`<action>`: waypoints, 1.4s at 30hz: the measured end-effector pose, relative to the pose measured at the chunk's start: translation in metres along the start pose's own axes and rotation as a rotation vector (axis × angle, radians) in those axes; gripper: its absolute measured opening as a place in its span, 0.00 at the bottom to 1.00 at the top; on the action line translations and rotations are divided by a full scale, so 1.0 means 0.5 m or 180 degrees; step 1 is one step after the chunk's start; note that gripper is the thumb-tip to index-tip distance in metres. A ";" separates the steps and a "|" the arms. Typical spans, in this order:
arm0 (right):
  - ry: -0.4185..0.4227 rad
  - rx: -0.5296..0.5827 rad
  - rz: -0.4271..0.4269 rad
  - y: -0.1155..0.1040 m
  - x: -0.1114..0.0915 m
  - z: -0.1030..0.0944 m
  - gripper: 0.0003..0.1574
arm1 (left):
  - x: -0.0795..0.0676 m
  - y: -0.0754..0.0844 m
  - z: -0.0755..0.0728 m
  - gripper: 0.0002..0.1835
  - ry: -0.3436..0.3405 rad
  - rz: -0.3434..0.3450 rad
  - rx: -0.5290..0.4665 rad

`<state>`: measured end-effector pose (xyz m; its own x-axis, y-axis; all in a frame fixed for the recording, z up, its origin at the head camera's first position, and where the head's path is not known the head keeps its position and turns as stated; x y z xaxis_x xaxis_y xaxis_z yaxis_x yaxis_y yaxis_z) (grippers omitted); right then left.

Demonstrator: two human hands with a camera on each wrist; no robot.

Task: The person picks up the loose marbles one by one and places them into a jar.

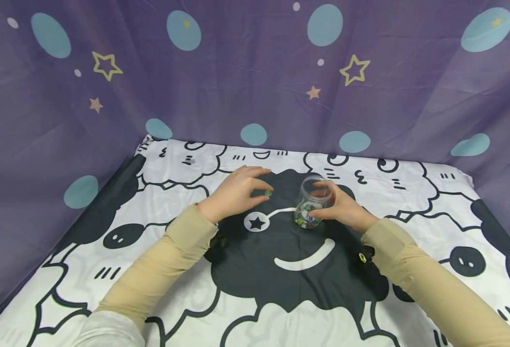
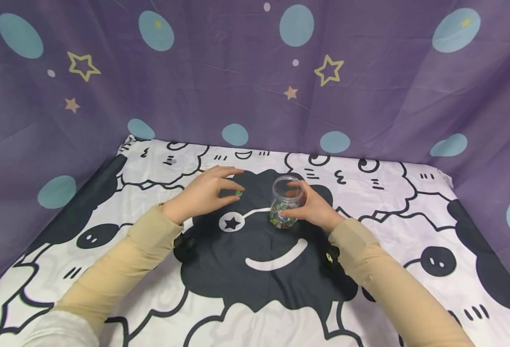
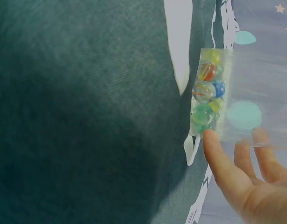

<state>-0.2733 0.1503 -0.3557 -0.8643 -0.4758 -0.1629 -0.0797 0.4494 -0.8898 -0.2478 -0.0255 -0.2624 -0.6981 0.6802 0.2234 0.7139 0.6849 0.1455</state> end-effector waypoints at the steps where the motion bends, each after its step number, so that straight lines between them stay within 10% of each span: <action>1: -0.0004 0.0005 0.0002 0.001 0.000 0.000 0.51 | 0.006 0.006 -0.001 0.11 0.0005 0.0017 -0.0004; 26: -0.0028 0.0037 0.0046 0.005 0.003 0.001 0.52 | 0.130 0.085 0.015 0.14 -0.0119 0.0040 -0.0161; 42: -0.0032 0.0037 0.0062 0.007 0.003 0.000 0.54 | 0.147 0.085 0.036 0.14 -0.0255 0.0040 -0.0208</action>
<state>-0.2749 0.1513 -0.3588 -0.8606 -0.4747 -0.1845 -0.0570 0.4499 -0.8912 -0.2697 0.0583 -0.2570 -0.6893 0.7091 0.1483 0.7228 0.6595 0.2062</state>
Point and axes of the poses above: each hand's wrist, its own x-axis towards the middle knuckle, its own z-axis out of the palm, y = z × x, the point moved 10 cm from there along x, towards the middle knuckle, and after that the axes turned 4 degrees about -y, right-handed, at the moved point
